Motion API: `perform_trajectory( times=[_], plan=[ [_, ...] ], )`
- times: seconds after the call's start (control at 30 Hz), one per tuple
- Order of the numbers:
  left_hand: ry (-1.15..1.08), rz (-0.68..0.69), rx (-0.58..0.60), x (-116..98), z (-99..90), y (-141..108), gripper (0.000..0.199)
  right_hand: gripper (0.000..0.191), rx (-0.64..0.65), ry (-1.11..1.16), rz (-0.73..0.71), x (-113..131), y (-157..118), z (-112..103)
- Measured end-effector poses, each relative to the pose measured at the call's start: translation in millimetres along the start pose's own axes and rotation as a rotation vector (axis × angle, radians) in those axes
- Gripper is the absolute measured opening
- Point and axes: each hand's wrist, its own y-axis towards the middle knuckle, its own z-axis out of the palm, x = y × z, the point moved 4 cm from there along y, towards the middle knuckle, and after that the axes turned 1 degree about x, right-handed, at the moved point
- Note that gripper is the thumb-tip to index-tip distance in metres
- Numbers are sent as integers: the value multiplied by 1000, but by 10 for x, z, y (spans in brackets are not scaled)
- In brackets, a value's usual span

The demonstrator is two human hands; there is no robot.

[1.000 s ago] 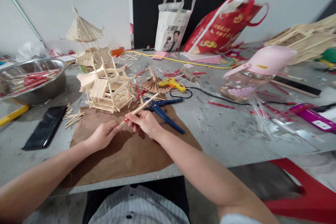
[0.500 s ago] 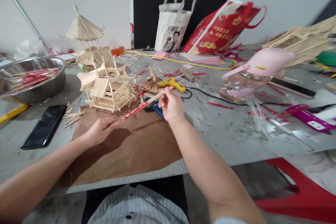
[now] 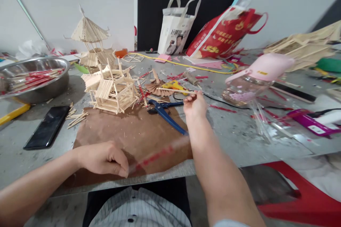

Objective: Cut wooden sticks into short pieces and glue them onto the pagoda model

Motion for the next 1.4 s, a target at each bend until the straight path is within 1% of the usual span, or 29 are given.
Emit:
perform_trajectory(
  times=[0.07, 0.1, 0.17, 0.2, 0.23, 0.27, 0.3, 0.33, 0.37, 0.4, 0.43, 0.47, 0.5, 0.53, 0.6, 0.67, 0.77, 0.87, 1.0, 1.07, 1.27, 1.4],
  plan=[
    [-21, 1, 49, 0, 49, 4, 21, 25, -3, -9, 11, -37, -17, 11],
    [-28, 16, 77, -16, 74, 7, 26, 24, 13, -21, 26, -66, -38, 31],
    [-47, 54, 122, -59, 111, 15, 48, 20, 98, -67, 69, -138, -110, 103],
    [-48, 69, 116, -73, 110, 20, 57, 19, 160, -99, 95, -179, -162, 150],
    [-39, 77, 70, -75, 87, 26, 60, 19, 226, -134, 123, -222, -223, 199],
    [-15, 73, -30, -60, 36, 30, 55, 19, 291, -169, 155, -267, -292, 247],
    [28, 58, -183, -30, -42, 26, 44, 20, 349, -202, 191, -313, -365, 289],
    [88, 37, -371, 9, -136, 6, 33, 21, 399, -228, 227, -358, -438, 325],
    [153, 5, -583, 56, -235, -31, 26, 22, 443, -250, 261, -403, -509, 354],
    [220, -29, -763, 103, -314, -75, 23, 23, 487, -269, 289, -445, -576, 380],
    [276, -71, -877, 154, -365, -105, 23, 23, 530, -288, 309, -483, -637, 401],
    [322, -120, -933, 205, -393, -119, 24, 24, 570, -310, 321, -518, -691, 418],
    [360, -165, -943, 252, -403, -115, 26, 24, 607, -330, 326, -548, -737, 430],
    [386, -210, -918, 295, -397, -99, 29, 25, 637, -350, 330, -575, -775, 439],
    [403, -282, -825, 364, -355, -50, 34, 25, 682, -378, 346, -619, -832, 444],
    [375, -335, -723, 408, -302, -1, 36, 26, 710, -386, 369, -649, -867, 441],
    [337, -382, -600, 435, -250, 47, 30, 26, 727, -391, 388, -671, -890, 426],
    [390, -403, -552, 436, -248, 60, 23, 26, 721, -401, 390, -682, -897, 411],
    [446, -413, -558, 454, -255, 59, 20, 26, 689, -403, 383, -685, -895, 400],
    [453, -427, -582, 472, -266, 50, 20, 23, 664, -405, 377, -683, -887, 394],
    [456, -434, -714, 546, -402, -9, 21, 17, 602, -433, 347, -685, -830, 363],
    [449, -451, -787, 604, -479, -35, 22, 20, 553, -479, 259, -677, -796, 339]
  ],
)
